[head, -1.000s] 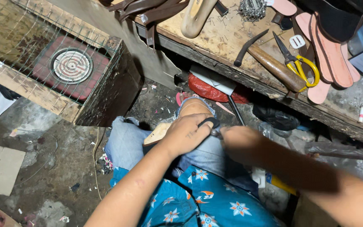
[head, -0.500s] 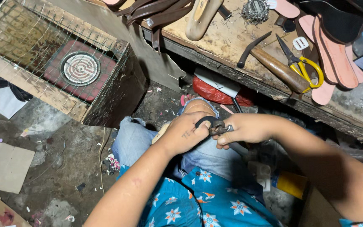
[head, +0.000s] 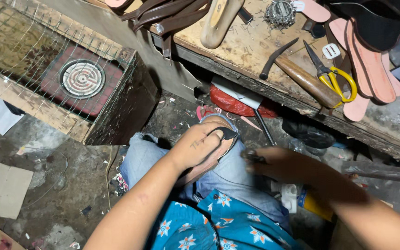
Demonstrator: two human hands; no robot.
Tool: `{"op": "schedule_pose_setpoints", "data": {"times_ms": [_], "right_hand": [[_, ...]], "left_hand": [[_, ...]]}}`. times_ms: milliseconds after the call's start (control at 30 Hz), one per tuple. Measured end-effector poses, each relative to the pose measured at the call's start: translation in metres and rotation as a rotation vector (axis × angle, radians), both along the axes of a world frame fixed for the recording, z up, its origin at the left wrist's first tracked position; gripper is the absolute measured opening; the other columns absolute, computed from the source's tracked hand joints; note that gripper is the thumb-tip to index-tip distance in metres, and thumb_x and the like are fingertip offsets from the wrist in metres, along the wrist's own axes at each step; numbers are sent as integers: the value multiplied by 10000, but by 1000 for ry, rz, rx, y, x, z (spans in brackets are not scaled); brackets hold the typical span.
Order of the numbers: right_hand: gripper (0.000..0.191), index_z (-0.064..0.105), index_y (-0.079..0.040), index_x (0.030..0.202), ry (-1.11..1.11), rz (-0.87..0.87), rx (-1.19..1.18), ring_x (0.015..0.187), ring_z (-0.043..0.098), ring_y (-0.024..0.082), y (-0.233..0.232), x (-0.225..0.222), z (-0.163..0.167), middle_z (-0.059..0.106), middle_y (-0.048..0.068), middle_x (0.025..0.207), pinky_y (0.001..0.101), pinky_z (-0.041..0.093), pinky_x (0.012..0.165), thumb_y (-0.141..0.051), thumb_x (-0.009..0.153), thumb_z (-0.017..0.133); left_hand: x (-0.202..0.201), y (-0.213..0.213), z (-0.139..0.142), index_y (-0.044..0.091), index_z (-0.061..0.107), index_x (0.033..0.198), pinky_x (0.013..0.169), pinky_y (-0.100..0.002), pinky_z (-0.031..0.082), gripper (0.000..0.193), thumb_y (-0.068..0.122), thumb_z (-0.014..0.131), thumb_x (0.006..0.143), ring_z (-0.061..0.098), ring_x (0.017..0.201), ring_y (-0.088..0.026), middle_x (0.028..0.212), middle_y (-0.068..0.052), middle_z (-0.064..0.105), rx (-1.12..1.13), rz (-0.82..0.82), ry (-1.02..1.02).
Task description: The person assembles a slipper by placing a pink insole onto a beige sole, then securing it with a hammer and nails. They trim excess material with scissors, heat the sole on a wire mesh, and attach a black upper using pliers and a hammer.
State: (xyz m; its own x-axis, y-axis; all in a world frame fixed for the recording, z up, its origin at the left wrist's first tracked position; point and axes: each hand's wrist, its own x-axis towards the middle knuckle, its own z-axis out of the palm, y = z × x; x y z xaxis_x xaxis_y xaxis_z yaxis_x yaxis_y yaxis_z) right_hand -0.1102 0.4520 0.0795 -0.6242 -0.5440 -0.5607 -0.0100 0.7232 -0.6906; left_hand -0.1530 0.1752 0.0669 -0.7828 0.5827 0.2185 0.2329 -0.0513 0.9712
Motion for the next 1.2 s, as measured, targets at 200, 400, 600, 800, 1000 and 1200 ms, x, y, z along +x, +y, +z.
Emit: {"op": "schedule_pose_setpoints", "data": {"times_ms": [200,400,600,800,1000,1200], "right_hand": [[539,612,-89,1323,-80,115,-78,1076,689,217,-35,-30,36,742,133,1192,373,490,965,-451,932,531],[473,682,-8,1033,-170,124,-72,840,615,183,-35,-44,42,745,140,895,380,546,800,-456,953,553],[438,678,-18,1077,-125,180,-100,844,631,140,-31,-46,28,745,53,916,327,512,811,-424,955,566],[440,705,-56,1171,-580,-84,-254,930,752,177,-30,-52,20,806,104,1028,325,579,855,-399,908,620],[477,791,-10,1013,-582,-33,-243,865,748,156,-29,-51,21,800,96,918,305,574,790,-441,939,602],[539,635,38,732,-462,-77,-31,540,621,237,-27,-38,27,623,140,620,390,514,505,-468,912,680]], "left_hand": [[3,1,3,-11,680,1130,989,-351,522,314,181,475,990,672,1068,-248,1099,-130,699,-52,11,-20],[9,0,6,33,718,1105,888,-337,560,316,210,481,993,709,942,-212,1002,-99,747,-133,38,-124],[9,2,4,32,722,1061,879,-344,565,297,208,491,995,698,934,-219,989,-115,733,-93,17,-108],[7,4,1,43,728,1048,847,-342,567,312,204,484,940,709,908,-225,966,-107,741,-178,37,-187],[7,4,2,52,721,1091,873,-350,559,321,215,475,965,709,939,-231,1003,-109,738,-173,33,-113],[7,4,11,68,723,1089,848,-359,562,318,252,498,961,706,900,-244,976,-123,736,-220,-4,-77]]}}
